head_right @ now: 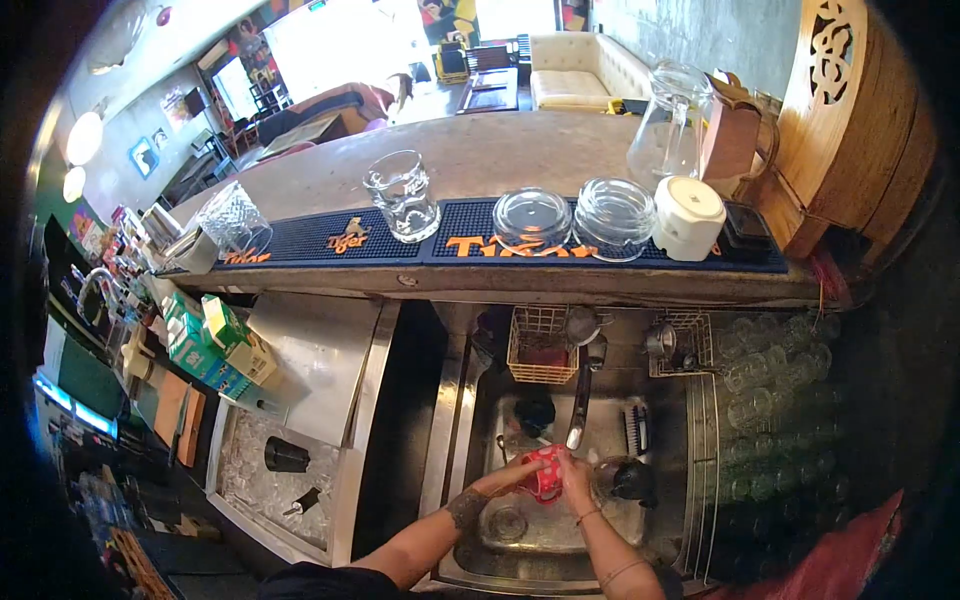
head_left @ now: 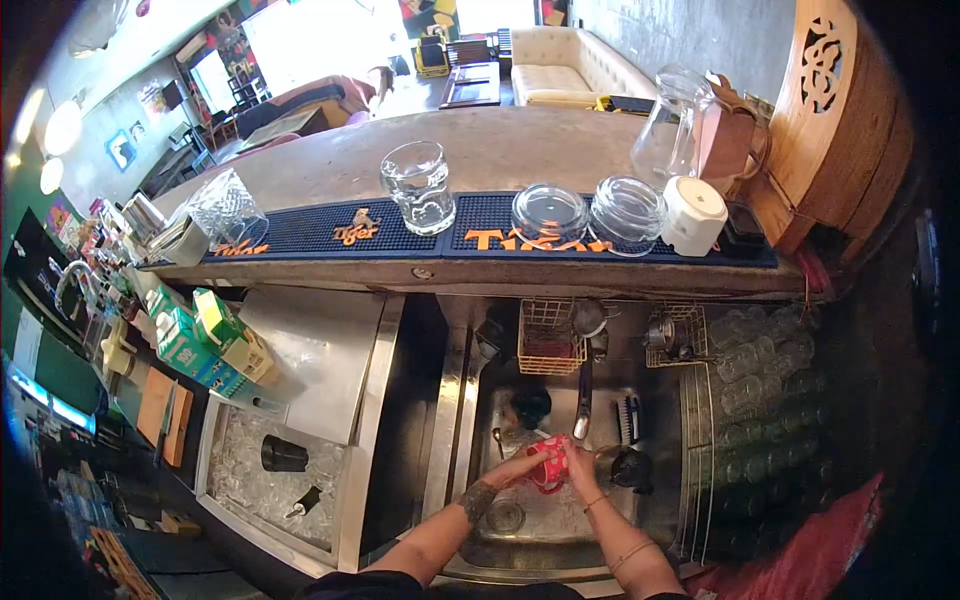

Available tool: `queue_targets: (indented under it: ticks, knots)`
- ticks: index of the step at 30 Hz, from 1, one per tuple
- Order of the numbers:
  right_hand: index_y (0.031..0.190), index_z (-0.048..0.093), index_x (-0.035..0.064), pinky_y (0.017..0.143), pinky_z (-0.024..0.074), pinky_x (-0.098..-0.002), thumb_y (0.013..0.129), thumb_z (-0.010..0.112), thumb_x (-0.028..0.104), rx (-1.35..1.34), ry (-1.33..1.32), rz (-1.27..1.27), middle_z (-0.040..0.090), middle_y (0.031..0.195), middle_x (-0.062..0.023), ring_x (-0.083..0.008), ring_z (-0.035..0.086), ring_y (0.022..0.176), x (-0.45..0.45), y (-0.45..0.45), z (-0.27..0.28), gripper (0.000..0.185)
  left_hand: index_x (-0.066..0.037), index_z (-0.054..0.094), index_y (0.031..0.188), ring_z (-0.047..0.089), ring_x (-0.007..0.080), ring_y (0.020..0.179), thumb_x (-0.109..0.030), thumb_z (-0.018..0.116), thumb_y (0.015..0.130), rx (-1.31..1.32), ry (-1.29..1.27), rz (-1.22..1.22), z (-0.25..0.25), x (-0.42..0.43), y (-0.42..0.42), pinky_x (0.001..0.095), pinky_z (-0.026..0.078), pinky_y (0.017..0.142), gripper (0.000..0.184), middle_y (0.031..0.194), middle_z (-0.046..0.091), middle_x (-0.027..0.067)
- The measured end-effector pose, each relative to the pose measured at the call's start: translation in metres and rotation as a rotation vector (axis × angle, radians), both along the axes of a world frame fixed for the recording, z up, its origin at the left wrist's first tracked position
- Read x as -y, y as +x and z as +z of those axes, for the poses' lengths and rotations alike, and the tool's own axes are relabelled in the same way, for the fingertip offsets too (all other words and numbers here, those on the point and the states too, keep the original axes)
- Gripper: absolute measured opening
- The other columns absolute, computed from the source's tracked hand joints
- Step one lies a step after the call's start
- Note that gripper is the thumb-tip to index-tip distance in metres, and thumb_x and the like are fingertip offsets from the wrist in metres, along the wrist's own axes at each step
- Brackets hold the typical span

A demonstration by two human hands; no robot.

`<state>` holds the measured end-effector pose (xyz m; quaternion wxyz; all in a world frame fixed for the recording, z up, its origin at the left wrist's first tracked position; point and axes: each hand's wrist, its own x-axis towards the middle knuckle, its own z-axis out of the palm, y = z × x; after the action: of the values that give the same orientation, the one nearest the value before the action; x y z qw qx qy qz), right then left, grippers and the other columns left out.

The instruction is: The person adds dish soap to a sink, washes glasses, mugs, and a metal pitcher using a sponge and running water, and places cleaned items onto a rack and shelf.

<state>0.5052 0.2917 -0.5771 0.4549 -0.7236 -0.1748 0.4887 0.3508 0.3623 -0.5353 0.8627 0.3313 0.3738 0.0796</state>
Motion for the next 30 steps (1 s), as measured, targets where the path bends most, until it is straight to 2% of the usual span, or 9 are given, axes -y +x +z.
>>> queue_targets:
  ticks: [3,6,7,10,16,22,24,29,30]
  knots:
    - [0.079,0.067,-0.0002,0.059,0.0475,-0.0303,0.085,0.060,0.031,0.004,-0.033,0.100,0.065,0.069,-0.0079,-0.0174,0.061,0.064,-0.003,0.008,0.014,0.032,-0.008,0.038,0.129,0.050,0.0212,0.110,-0.034,0.073,0.073,0.104,0.325,-0.108,-0.040,0.012,0.004,0.0333,0.042,0.092,0.071,0.121,0.051,0.0110]
    - [0.078,0.067,-0.0012,0.058,0.0472,-0.0322,0.084,0.060,0.031,0.144,-0.048,0.141,0.065,0.068,-0.0085,-0.0188,0.061,0.063,0.001,0.013,-0.030,0.033,-0.008,0.041,0.127,0.053,0.0197,0.105,-0.040,0.077,0.068,-0.576,1.453,-0.343,-0.021,0.038,0.009,0.0314,0.045,0.087,0.077,0.117,0.053,0.0111]
    - [0.078,0.067,-0.0018,0.057,0.0463,-0.0326,0.083,0.062,0.031,0.288,-0.044,0.136,0.065,0.068,-0.0091,-0.0173,0.060,0.062,0.001,0.016,-0.059,0.033,-0.008,0.041,0.127,0.053,0.0197,0.105,-0.040,0.077,0.068,-0.575,1.456,-0.336,-0.020,0.036,0.011,0.0314,0.045,0.087,0.077,0.117,0.053,0.0111]
    - [0.077,0.067,-0.0015,0.056,0.0454,-0.0329,0.081,0.065,0.030,0.528,-0.117,0.218,0.066,0.068,-0.0095,-0.0161,0.060,0.061,-0.002,0.017,-0.045,0.032,-0.009,0.042,0.126,0.055,0.0194,0.104,-0.042,0.079,0.064,0.004,1.057,-0.144,-0.029,0.031,0.011,0.0315,0.047,0.084,0.079,0.115,0.055,0.0116]
    - [0.067,0.067,0.0007,0.057,0.0465,-0.0338,0.083,0.062,0.025,0.765,-0.050,0.564,0.065,0.066,-0.0112,-0.0178,0.061,0.061,-0.004,0.003,-0.002,0.029,-0.009,0.038,0.129,0.056,0.0201,0.103,-0.036,0.075,0.072,0.040,0.240,-0.437,-0.035,0.012,0.008,0.0332,0.049,0.082,0.073,0.116,0.054,0.0117]
    - [0.082,0.067,0.0020,0.062,0.0469,-0.0316,0.086,0.059,0.024,0.338,0.258,0.325,0.065,0.075,-0.0075,-0.0155,0.060,0.068,0.007,0.011,-0.020,0.024,-0.009,0.036,0.131,0.058,0.0172,0.100,-0.026,0.067,0.082,0.275,-0.358,-0.029,-0.033,0.023,-0.002,0.0324,0.052,0.081,0.061,0.113,0.057,0.0087]
    - [0.091,0.066,0.0033,0.068,0.0471,-0.0293,0.087,0.057,0.024,0.263,0.346,0.016,0.065,0.081,-0.0051,-0.0137,0.059,0.073,0.011,0.000,-0.030,0.023,-0.009,0.037,0.130,0.058,0.0172,0.100,-0.027,0.067,0.082,0.256,-0.321,0.048,-0.042,0.030,0.004,0.0327,0.052,0.081,0.059,0.113,0.057,0.0082]
    - [0.113,0.057,0.0035,0.080,0.0442,-0.0272,0.089,0.048,0.043,0.409,0.225,0.089,0.065,0.095,-0.0089,-0.0131,0.059,0.090,0.024,-0.025,-0.035,0.047,-0.008,0.040,0.127,0.058,0.0185,0.101,-0.031,0.064,0.084,0.173,-0.054,0.240,-0.075,0.032,0.013,0.0328,0.050,0.087,0.054,0.116,0.055,0.0086]
    - [0.112,0.057,0.0047,0.081,0.0440,-0.0277,0.091,0.046,0.042,0.186,0.193,0.051,0.063,0.097,-0.0075,-0.0134,0.058,0.091,0.021,-0.018,-0.022,0.044,-0.007,0.039,0.127,0.058,0.0191,0.101,-0.032,0.063,0.084,0.161,0.047,0.260,-0.083,0.032,0.016,0.0325,0.049,0.089,0.054,0.119,0.053,0.0092]
